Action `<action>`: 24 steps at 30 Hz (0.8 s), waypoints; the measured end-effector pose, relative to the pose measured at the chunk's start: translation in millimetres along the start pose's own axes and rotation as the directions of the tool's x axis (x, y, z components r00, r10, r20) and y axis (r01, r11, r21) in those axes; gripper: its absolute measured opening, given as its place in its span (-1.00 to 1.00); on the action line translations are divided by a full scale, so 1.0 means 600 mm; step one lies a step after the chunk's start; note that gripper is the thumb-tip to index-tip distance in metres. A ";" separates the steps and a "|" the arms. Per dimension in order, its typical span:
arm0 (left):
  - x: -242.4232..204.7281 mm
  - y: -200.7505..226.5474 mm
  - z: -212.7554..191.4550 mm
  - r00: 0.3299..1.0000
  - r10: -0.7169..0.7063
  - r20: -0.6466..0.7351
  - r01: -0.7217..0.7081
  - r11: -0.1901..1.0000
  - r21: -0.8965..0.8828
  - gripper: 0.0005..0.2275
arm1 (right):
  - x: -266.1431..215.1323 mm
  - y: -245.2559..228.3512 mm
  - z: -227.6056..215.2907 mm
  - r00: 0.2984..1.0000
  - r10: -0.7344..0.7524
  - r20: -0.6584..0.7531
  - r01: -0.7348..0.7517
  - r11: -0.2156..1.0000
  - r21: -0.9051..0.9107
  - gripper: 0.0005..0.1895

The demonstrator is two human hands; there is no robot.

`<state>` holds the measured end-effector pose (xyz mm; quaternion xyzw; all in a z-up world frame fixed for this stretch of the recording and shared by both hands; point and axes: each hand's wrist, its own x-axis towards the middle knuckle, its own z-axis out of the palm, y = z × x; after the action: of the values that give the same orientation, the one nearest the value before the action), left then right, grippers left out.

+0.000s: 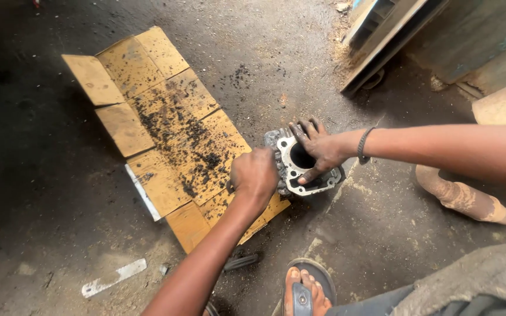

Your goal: Inspecting and cleaning a mechanical engine cylinder head in an auto repair shop.

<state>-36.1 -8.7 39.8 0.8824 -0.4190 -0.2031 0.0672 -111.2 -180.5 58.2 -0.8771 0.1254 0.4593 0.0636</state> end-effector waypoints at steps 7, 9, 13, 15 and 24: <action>0.029 -0.007 0.084 0.937 0.054 -0.344 -0.072 0.997 -0.039 -0.87 | 0.004 -0.024 -0.042 0.999 0.019 0.037 -0.015 0.994 -0.111 0.44; 0.038 -0.025 0.099 0.919 0.040 -0.391 -0.083 0.992 -0.094 -0.86 | -0.002 -0.022 -0.043 1.000 -0.010 -0.001 0.010 0.997 -0.070 0.43; 0.030 -0.032 0.100 0.949 0.026 -0.313 -0.084 0.982 -0.172 -0.82 | -0.029 0.015 -0.016 0.974 -0.118 -0.194 0.140 0.985 0.100 0.25; 0.042 -0.058 0.102 0.966 -0.010 -0.260 -0.059 0.965 -0.257 -0.80 | -0.046 0.017 -0.051 0.913 -0.175 -0.368 0.251 0.953 0.171 0.01; 0.050 -0.059 0.085 0.999 -0.046 -0.023 0.038 0.966 -0.255 -0.88 | 0.151 0.100 0.005 0.782 0.544 -0.305 -0.240 0.714 0.658 -0.16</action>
<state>-15.1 -6.5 -25.9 0.8780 -0.3698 -0.2440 0.1814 -80.9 -252.1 -18.1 -0.8486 0.4617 0.1687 0.1954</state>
